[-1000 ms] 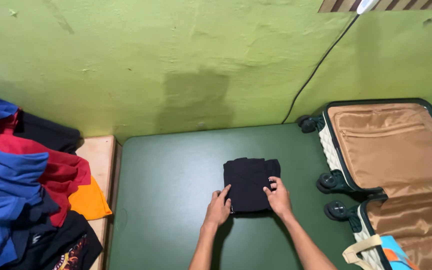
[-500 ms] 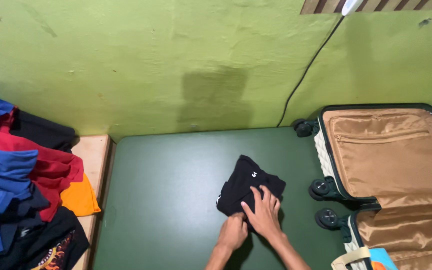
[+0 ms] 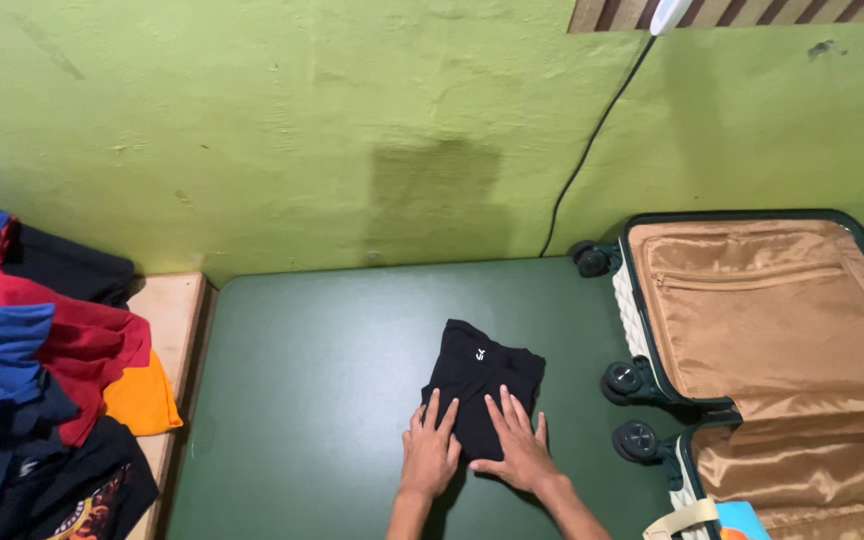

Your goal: The person folds a black shirt and a blue shirt by hand on a green surface, then places the folded black shirt into an open suitcase.

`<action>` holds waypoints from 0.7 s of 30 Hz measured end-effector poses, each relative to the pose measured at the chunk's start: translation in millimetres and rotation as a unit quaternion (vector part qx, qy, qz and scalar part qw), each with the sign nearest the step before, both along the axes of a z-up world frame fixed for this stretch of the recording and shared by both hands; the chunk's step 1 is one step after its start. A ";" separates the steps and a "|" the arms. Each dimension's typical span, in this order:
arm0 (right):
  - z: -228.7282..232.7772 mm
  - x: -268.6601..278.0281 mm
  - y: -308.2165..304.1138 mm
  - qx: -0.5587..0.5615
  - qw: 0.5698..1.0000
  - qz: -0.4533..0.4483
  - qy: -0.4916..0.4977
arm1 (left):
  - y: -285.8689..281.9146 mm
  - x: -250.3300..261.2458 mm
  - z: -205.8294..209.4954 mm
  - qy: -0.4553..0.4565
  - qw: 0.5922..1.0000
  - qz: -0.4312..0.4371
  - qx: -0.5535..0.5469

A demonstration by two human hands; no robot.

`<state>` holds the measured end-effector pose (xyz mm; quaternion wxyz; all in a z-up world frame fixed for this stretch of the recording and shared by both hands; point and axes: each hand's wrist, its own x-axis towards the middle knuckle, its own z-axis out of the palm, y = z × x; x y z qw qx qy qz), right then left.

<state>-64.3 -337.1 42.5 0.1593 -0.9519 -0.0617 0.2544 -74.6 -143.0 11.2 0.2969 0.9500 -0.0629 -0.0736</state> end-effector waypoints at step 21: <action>-2.1 -4.9 27.1 -0.004 0.968 0.053 -0.244 | 19.5 -5.7 4.9 -0.223 0.971 0.042 0.081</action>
